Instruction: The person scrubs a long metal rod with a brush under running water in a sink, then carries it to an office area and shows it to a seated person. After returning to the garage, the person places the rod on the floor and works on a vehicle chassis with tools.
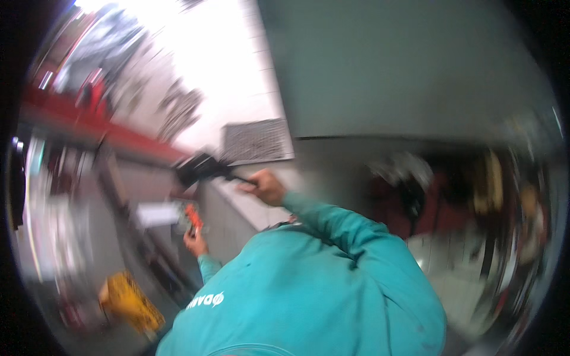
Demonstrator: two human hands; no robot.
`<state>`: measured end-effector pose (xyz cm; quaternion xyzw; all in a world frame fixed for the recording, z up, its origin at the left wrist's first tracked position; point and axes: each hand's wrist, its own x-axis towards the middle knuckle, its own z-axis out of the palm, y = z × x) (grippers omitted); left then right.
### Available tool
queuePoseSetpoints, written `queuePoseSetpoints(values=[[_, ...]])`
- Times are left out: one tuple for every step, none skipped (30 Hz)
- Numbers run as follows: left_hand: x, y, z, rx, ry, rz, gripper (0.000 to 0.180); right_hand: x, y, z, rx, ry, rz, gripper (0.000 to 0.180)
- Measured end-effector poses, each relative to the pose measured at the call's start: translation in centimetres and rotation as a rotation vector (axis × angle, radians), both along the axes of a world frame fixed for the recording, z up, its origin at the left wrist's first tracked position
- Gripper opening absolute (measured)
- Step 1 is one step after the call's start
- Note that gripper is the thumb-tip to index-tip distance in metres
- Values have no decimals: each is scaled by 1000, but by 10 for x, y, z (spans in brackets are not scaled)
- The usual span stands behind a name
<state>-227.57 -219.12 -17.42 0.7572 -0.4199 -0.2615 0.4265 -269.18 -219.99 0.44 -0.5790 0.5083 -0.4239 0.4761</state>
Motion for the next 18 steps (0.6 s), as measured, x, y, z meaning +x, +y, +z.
queuePoseSetpoints(values=[[-6, -1, 9, -45, -18, 86, 42, -10, -12, 18, 87, 95, -28, 47], [-13, -3, 13, 2, -36, 55, 41, -13, -24, 12, 100, 103, -60, 49], [-7, -3, 8, -22, -85, 76, 41, -9, -39, 8, 115, 113, -97, 51], [-4, -3, -4, -40, -125, 83, 40, -8, -55, 6, 190, 78, -52, 52], [-4, -8, -16, -54, -127, 209, 39, -7, -72, 8, 266, 56, -31, 54], [-6, -11, -27, -59, -129, 318, 38, -5, -88, 6, 172, 35, -2, 56], [-10, -20, -28, -25, -188, 387, 35, -2, -100, 3, 142, -4, -41, 60], [-15, -29, -19, 16, -251, 445, 32, 0, -111, 5, 181, -31, -43, 60], [-20, -29, -17, 55, -317, 508, 30, 2, -124, 10, 217, -59, -39, 60], [-20, -30, -25, 50, -297, 548, 28, 1, -135, 12, 215, -73, -28, 58], [-15, -32, -33, 45, -277, 586, 27, 0, -146, 10, 190, -111, 5, 59], [-10, -46, -41, 25, -254, 623, 27, 1, -157, 10, 229, -119, -10, 58], [-7, -59, -55, -12, -309, 635, 30, 2, -173, 12, 253, -132, -28, 57], [-4, -67, -82, 40, -230, 646, 32, 3, -189, 10, 274, -113, -55, 56], [5, -79, -101, 94, -158, 651, 36, 7, -203, 6, 298, -101, -86, 56], [-5, -106, -96, 222, 196, 701, 36, 13, -218, 3, 322, -86, -118, 55], [-12, -137, -92, 306, 530, 619, 37, 19, -235, 0, 287, -65, -143, 55], [-16, -165, -88, 436, 822, 541, 39, 28, -252, -4, 257, -54, -162, 56]])
